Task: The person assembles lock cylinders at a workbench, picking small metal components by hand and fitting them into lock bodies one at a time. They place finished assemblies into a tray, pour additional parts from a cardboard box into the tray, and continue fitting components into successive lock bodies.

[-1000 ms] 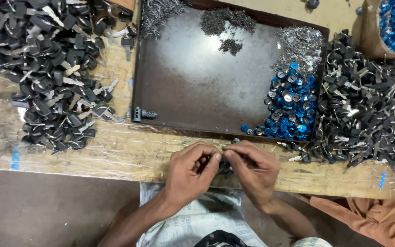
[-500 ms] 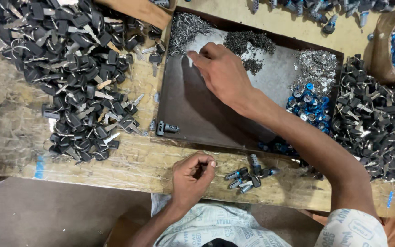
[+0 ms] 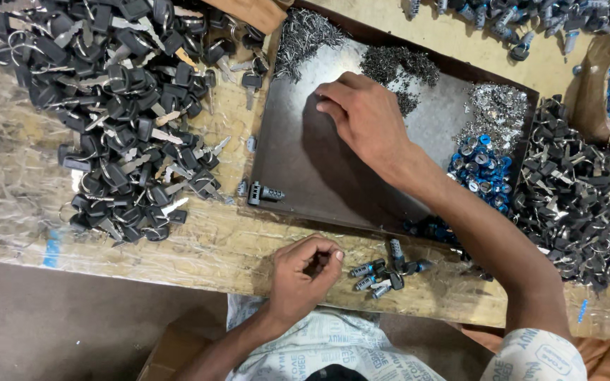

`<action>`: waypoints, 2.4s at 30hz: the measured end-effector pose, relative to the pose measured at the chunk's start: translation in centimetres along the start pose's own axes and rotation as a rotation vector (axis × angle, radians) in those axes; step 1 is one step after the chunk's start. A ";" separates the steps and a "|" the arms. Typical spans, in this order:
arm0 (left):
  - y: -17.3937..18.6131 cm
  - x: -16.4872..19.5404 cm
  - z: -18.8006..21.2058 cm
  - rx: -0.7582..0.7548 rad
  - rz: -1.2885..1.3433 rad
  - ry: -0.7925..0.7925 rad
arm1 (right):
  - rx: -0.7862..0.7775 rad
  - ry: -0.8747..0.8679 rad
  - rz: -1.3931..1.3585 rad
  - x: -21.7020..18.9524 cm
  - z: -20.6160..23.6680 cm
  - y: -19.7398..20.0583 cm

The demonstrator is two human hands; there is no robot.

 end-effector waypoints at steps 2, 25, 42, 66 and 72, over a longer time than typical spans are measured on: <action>0.0 0.1 0.0 0.009 -0.008 -0.002 | 0.001 0.033 0.027 -0.4 -0.3 -0.1; -4.8 -1.2 4.6 0.100 0.836 0.298 | 0.182 0.017 -0.322 -8.4 20.7 8.5; -3.0 -0.4 5.5 0.104 0.606 0.241 | 0.512 0.240 -0.212 -9.8 23.5 4.9; 2.9 -1.6 4.1 0.172 0.394 0.194 | -0.115 -0.131 -0.392 -5.3 9.2 3.2; 2.6 -1.7 4.0 0.130 0.408 0.170 | -0.228 0.055 -0.155 -8.0 7.4 -2.4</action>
Point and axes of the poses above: each hand's wrist, its own z-axis away from the middle knuckle, its own y-axis out of the back of the hand, x = y × z, the point moved 7 cm from there along -z, towards the middle knuckle, and after that the axes turned 11 degrees about -y, right-handed, at the moved point
